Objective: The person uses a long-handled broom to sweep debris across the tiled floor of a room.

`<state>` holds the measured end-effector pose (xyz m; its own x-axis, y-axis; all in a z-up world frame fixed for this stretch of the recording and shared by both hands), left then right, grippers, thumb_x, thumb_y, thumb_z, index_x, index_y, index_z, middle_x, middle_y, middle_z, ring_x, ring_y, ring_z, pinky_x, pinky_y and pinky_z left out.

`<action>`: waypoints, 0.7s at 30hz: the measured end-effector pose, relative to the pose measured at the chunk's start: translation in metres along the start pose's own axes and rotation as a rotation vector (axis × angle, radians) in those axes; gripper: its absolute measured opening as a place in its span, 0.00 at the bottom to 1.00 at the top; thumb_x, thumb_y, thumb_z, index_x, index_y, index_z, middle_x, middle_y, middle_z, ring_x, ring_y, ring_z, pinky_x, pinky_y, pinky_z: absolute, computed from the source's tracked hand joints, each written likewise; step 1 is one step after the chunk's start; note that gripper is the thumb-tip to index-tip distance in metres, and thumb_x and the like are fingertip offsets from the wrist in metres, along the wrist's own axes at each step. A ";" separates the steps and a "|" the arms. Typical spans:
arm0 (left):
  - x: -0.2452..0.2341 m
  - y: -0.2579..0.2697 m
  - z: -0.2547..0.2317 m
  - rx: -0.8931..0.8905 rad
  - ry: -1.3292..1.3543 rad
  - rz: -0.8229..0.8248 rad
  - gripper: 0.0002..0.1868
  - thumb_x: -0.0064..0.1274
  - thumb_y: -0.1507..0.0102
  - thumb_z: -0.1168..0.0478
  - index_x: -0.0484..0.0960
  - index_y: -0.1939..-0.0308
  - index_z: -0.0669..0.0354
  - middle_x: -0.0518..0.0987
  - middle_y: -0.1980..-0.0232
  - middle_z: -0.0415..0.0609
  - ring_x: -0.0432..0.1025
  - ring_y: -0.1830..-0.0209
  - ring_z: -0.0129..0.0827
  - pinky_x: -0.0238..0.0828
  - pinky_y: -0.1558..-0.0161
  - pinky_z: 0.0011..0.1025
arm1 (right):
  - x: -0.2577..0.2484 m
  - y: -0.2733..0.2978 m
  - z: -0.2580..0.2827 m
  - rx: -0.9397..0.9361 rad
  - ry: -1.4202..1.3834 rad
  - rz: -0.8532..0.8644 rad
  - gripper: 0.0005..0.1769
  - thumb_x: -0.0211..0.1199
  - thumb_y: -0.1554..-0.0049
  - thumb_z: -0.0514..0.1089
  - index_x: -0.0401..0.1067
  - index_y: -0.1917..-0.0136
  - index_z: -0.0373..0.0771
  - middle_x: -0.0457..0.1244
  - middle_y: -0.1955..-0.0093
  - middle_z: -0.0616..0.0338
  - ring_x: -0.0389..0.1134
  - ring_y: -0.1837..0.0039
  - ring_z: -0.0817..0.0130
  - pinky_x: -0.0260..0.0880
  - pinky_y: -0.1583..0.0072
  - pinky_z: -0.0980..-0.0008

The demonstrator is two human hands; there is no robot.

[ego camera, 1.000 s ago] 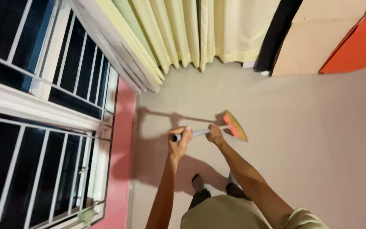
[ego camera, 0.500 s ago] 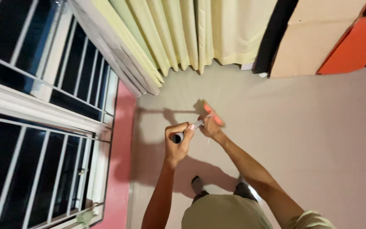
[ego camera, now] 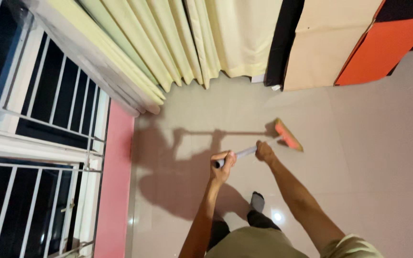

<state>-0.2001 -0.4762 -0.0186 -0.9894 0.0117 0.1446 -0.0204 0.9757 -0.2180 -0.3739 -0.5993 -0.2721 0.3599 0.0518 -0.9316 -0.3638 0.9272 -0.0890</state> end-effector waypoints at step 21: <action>-0.077 0.016 -0.190 0.096 -0.191 -0.063 0.19 0.47 0.32 0.67 0.69 0.79 0.68 0.69 0.79 0.40 0.60 0.78 0.20 0.55 0.75 0.26 | -0.052 -0.022 0.217 -0.204 -0.359 -0.017 0.14 0.66 0.50 0.41 0.73 0.49 0.38 0.70 0.54 0.41 0.73 0.53 0.46 0.73 0.50 0.52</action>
<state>-0.0972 -0.4202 0.1506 -0.9948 -0.0993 -0.0224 -0.0877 0.9480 -0.3061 -0.1984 -0.5422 -0.1457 0.6313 0.1965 -0.7503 -0.5051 0.8383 -0.2055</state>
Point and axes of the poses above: each hand's wrist, its own y-axis away from the middle knuckle, its own x-axis out of the palm, z = x × y, the point moved 10 cm from there along -y, towards the middle knuckle
